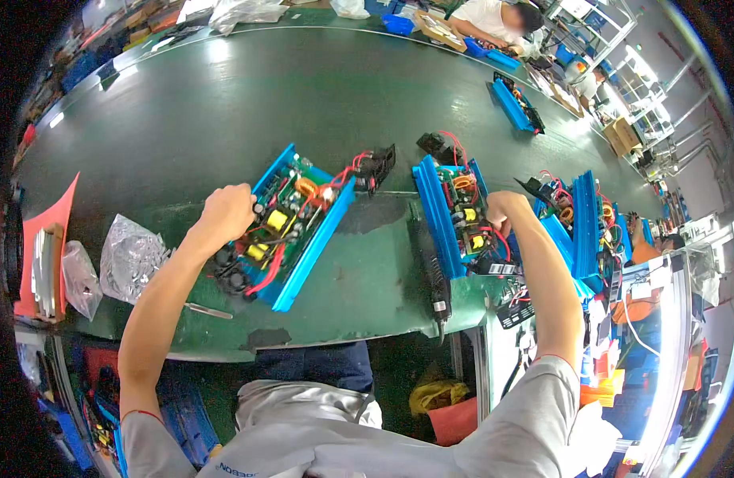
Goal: Assembling and screwing components into an electronic housing on a production line.
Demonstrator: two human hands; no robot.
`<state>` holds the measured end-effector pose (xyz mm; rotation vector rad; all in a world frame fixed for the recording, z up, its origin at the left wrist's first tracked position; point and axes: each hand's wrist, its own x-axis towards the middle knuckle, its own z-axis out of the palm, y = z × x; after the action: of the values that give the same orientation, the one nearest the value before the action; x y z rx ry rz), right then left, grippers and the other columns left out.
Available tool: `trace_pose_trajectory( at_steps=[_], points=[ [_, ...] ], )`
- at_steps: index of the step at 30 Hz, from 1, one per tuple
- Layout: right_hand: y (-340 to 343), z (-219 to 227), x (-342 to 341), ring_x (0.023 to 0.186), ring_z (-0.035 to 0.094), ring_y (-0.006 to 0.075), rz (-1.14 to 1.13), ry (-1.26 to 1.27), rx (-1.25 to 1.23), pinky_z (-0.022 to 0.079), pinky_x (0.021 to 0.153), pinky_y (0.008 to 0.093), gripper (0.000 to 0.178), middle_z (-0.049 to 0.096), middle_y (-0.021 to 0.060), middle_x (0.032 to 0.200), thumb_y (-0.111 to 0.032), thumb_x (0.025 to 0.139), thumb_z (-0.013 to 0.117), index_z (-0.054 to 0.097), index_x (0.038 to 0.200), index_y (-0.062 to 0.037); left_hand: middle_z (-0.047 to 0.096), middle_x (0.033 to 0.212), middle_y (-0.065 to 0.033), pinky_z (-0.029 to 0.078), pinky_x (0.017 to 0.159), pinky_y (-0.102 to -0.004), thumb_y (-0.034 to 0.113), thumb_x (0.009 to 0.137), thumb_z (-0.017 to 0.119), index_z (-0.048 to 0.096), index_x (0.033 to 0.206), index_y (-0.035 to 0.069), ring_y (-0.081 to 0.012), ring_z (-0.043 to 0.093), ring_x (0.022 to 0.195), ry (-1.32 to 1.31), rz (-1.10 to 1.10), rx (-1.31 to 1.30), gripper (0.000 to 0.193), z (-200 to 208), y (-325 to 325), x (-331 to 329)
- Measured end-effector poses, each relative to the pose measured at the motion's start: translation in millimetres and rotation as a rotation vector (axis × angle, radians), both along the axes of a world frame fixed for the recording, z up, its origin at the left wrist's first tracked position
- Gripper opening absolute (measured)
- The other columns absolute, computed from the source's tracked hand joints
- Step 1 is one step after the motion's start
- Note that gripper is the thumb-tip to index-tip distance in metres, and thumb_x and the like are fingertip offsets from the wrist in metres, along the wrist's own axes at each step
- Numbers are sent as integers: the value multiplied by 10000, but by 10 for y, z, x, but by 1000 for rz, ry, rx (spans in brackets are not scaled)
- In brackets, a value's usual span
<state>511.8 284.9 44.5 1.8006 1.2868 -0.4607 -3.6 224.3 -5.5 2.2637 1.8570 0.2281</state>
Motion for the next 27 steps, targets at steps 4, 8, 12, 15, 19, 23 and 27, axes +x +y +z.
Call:
trace_pose_trajectory(
  at_steps=[4, 8, 12, 15, 19, 23, 27],
  points=[
    [-302, -12, 323, 932, 715, 400, 457, -23, 413, 567, 829, 487, 261, 725, 242, 993, -78, 783, 710, 684, 1007, 52, 679, 803, -274, 543, 756, -532, 198, 858, 651, 690, 798, -44, -464, 678, 811, -100, -28, 22, 252, 51, -68, 138],
    [-762, 49, -369, 876, 687, 410, 583, 448, 1008, 539, 748, 499, 237, 705, 226, 936, -132, 913, 599, 646, 1117, -21, 669, 729, -276, 565, 730, -514, 243, 929, 540, 680, 720, -66, -433, 691, 727, -175, 67, 5, 399, -129, -467, 158],
    [-1796, 46, -1523, 743, 712, 220, 401, 824, 1132, 545, 685, 324, 136, 717, 150, 854, -73, 935, 645, 682, 1062, -44, 691, 610, -110, 566, 696, -401, 348, 982, 569, 696, 713, 10, -283, 720, 652, -434, 7, -339, 450, 49, -1010, 33],
    [-2584, -126, -1905, 627, 663, 245, 508, 957, 1150, 546, 628, 329, 168, 692, 119, 787, -30, 831, 754, 681, 982, -28, 683, 1076, -84, 560, 773, -433, 158, 851, 751, 641, 1017, 79, -269, 703, 901, -325, -162, 70, 214, 266, -1049, -86],
    [-2791, -208, -2451, 1072, 601, 328, 750, 1045, 932, 487, 915, 424, 669, 622, 128, 1181, -258, 693, 885, 598, 1259, -47, 586, 1202, -89, 458, 1027, -458, 252, 684, 854, 616, 1076, 86, -298, 575, 1131, -300, -532, 302, 488, 42, -662, -274],
    [-2630, -287, -2289, 1009, 646, 303, 856, 1021, 846, 497, 856, 421, 609, 651, 111, 1134, 29, 578, 696, 619, 1176, -54, 631, 879, -42, 439, 978, -400, 408, 644, 840, 666, 819, 95, -254, 597, 981, -272, -694, 356, 398, -27, -425, -257],
    [-2265, 238, -1917, 1025, 640, 302, 861, 1101, 642, 483, 890, 436, 513, 677, 91, 1042, 57, 573, 674, 669, 1068, -74, 613, 826, -44, 446, 985, -431, 427, 602, 872, 642, 770, 108, -265, 604, 921, -304, -663, 429, 428, -111, -724, -176]
  ],
)
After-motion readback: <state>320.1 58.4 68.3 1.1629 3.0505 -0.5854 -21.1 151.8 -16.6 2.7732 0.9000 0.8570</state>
